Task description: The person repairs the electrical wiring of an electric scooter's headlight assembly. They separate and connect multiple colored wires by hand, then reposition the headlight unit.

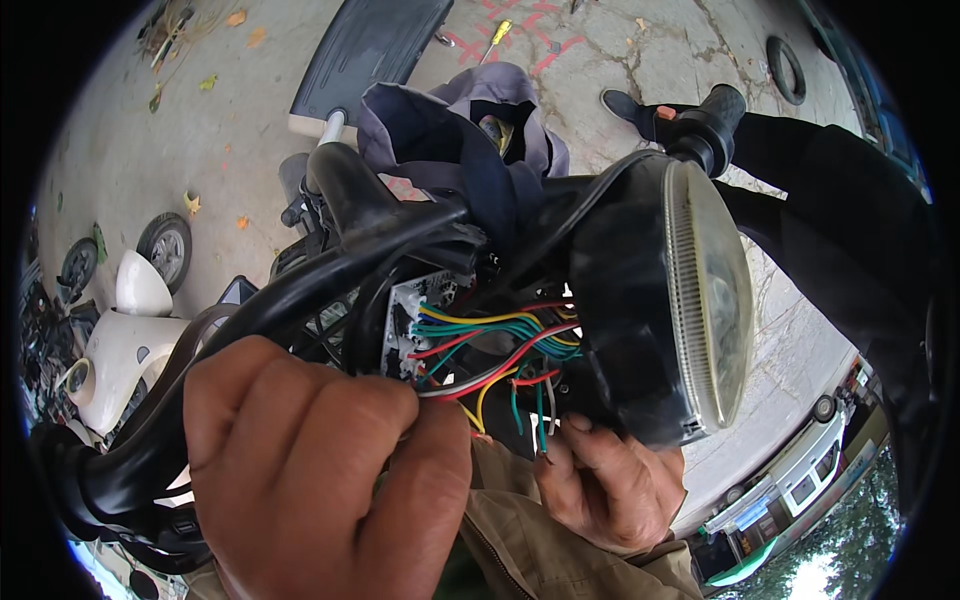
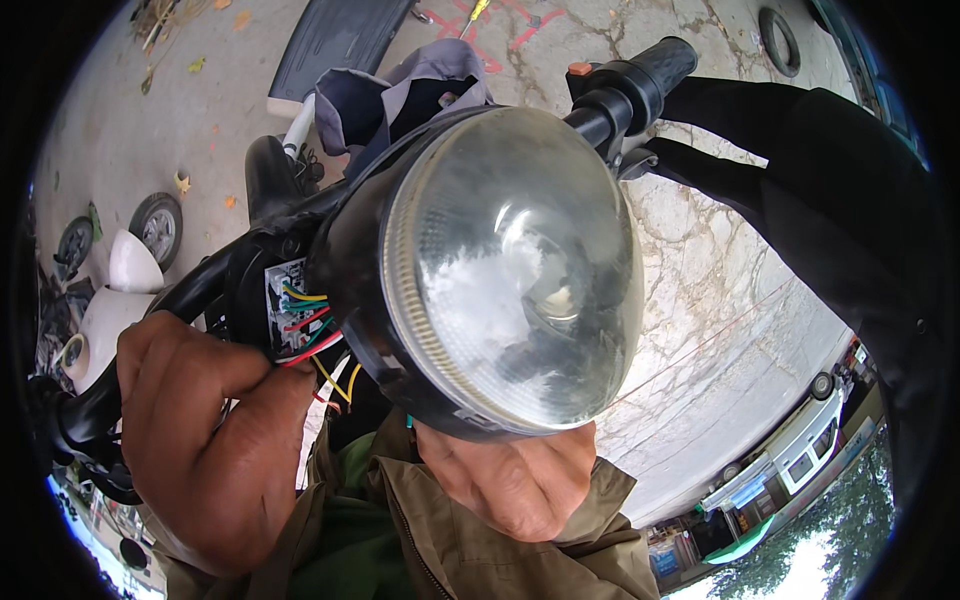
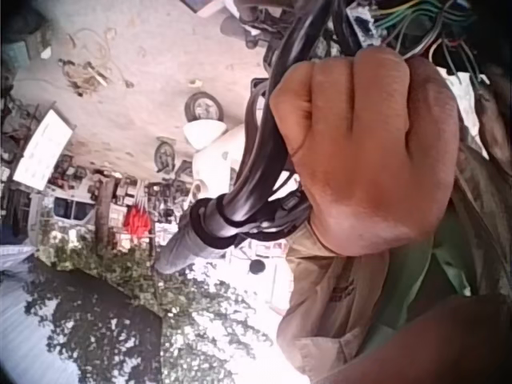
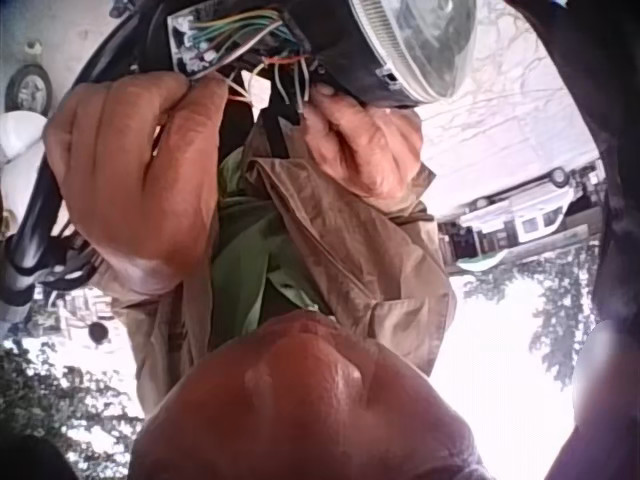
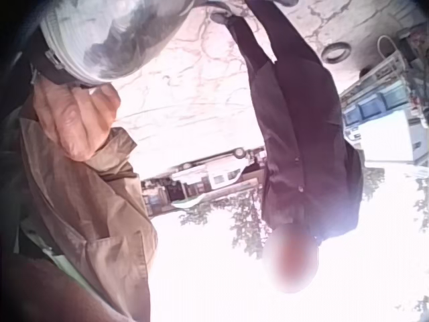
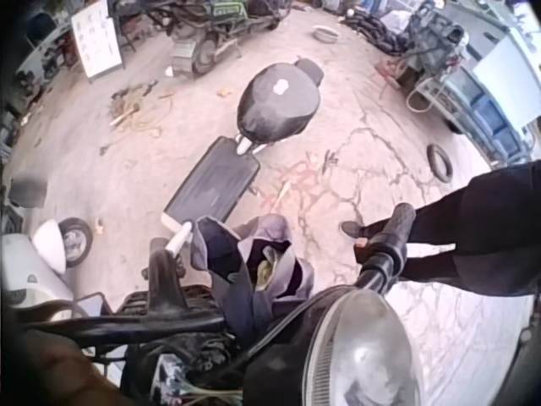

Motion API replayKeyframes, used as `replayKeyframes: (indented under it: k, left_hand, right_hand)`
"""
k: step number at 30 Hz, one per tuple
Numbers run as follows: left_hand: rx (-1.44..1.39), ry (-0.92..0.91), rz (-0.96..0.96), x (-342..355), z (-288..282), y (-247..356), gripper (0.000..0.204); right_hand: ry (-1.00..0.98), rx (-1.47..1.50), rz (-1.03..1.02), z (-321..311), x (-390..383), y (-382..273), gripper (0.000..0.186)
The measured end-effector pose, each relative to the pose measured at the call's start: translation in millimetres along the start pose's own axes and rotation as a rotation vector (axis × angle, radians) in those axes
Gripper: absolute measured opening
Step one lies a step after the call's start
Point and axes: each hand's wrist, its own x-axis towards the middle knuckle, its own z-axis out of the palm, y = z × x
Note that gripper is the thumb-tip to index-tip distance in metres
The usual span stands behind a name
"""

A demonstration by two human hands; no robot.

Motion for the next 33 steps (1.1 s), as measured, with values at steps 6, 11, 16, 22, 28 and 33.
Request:
replayKeyframes:
  k: [6,11,16,22,28,33]
  left_hand:
    - [0.005,-0.01,-0.001,1,-1,1,0.031]
    - [0.003,-0.009,-0.002,0,-1,0,0.032]
    - [0.0,-0.014,0.001,0,-1,-1,0.033]
    - [-0.001,-0.02,-0.011,0,-4,1,0.033]
    - [0.0,-0.017,-0.001,0,-1,0,0.032]
    - [0.013,-0.008,0.009,0,0,1,0.031]
  right_hand:
    - [0.007,-0.02,-0.052,2,6,3,0.027]
    - [0.005,-0.049,-0.065,2,5,1,0.027]
    - [0.058,-0.01,-0.104,8,6,5,0.02]
    - [0.042,0.071,0.024,4,-1,-4,0.021]
    - [0.118,0.089,0.014,12,0,-4,0.02]
    - [0.176,0.087,0.116,17,1,-16,0.024]
